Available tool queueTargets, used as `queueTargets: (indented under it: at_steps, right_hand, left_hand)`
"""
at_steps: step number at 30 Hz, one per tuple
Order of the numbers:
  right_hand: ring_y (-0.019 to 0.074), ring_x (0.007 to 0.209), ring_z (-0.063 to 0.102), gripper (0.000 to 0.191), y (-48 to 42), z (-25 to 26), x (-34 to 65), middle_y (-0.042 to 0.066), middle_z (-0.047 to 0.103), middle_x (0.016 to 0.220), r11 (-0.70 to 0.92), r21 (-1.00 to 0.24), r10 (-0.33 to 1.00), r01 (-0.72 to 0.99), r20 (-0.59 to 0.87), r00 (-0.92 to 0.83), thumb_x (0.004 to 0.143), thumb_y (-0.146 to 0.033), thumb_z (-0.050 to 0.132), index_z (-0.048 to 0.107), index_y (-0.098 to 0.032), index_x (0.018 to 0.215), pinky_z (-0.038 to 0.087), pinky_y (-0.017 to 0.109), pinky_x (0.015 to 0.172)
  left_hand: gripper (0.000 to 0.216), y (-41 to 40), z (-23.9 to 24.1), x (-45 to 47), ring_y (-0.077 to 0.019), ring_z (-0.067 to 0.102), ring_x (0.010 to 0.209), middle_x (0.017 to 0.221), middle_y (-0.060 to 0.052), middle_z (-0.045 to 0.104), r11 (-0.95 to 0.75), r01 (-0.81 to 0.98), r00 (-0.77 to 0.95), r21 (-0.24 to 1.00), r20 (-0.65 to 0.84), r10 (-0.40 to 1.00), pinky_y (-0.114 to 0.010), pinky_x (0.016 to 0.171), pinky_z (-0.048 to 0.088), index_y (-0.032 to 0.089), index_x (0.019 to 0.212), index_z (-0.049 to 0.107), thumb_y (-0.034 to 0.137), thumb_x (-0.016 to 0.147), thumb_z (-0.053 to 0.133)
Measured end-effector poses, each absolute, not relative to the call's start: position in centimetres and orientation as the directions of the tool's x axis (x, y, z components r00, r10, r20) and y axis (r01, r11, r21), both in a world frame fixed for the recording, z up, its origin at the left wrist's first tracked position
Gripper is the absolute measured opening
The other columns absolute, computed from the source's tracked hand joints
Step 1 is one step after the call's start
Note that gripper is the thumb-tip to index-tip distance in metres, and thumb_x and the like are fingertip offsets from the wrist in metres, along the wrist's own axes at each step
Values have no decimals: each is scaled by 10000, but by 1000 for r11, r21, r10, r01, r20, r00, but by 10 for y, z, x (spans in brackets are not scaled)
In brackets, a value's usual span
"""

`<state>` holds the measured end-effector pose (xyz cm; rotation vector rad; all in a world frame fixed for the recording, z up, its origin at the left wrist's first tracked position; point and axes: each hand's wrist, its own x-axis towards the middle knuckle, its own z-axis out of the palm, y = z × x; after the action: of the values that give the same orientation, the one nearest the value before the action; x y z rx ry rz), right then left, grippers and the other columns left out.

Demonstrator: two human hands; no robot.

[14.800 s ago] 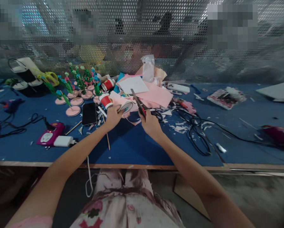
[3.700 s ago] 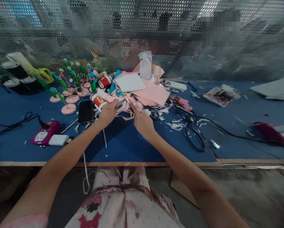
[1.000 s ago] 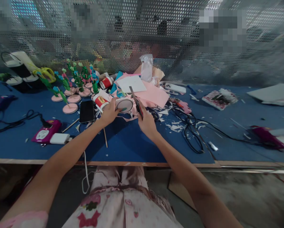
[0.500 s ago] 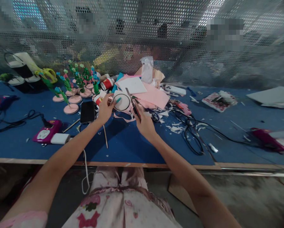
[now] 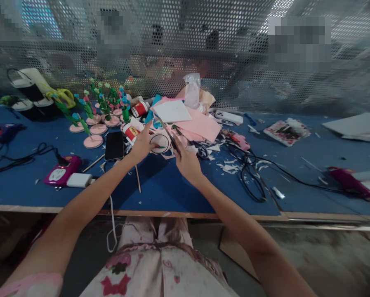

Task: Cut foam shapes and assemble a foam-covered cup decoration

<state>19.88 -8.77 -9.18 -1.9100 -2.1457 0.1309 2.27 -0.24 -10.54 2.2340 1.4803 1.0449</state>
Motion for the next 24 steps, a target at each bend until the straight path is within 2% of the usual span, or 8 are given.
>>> queueTargets:
  at_steps: [3,7,10,13,17,20,24]
  right_hand:
    - [183,575,568,572,-87,-90,199,103,664,759,125,-234,988,964,121,-98,955,-266,227,83,-183,1502,408,241,530]
    - [186,605,581,573,-85,-92,201,116,675,811,108,-209,990,972,111,-86,958,-270,217,60,-181,1502,422,245,552]
    - [189,618,590,574,-83,-94,201,113,681,815,115,-200,990,973,105,-96,954,-260,225,67,-199,1502,432,250,562]
    - [193,622,597,573,-84,-94,201,115,682,820,119,-191,990,974,103,-101,946,-252,238,104,-212,1501,449,265,575]
    - [191,618,599,571,-85,-95,200,117,685,858,128,-180,987,975,116,-108,950,-261,230,87,-225,1502,463,277,582]
    - [196,647,612,572,-85,-97,200,121,685,973,153,-177,982,972,139,-129,949,-267,245,95,-247,1500,470,283,592]
    - [202,711,632,563,-84,-99,200,116,668,1079,192,-170,974,967,154,-166,951,-260,239,106,-260,1498,484,293,643]
  left_hand:
    - [828,-6,-104,25,-214,614,842,960,-87,658,-387,700,193,601,362,912,-347,786,483,133,1353,334,196,640,752]
    - [596,-11,-100,25,-194,616,764,811,-42,652,-379,702,133,603,413,901,-324,742,484,124,1227,444,249,704,699]
    - [469,-10,-101,23,-180,621,767,818,-36,655,-406,657,96,635,464,880,-311,727,489,153,1178,463,239,755,645]
    - [447,-8,-103,22,-182,632,810,859,-41,663,-423,634,95,648,477,874,-310,737,494,166,1165,466,210,756,642]
    - [384,-5,-105,20,-209,635,916,944,-72,670,-444,703,146,555,498,855,-327,799,484,167,1113,514,214,759,654]
    - [332,-5,-107,21,-233,636,941,969,-94,678,-442,762,181,474,499,847,-341,824,475,161,1075,552,261,775,653]
    - [360,-6,-111,24,-239,638,929,1010,-107,684,-449,798,223,402,495,840,-338,822,471,161,1138,535,273,806,616]
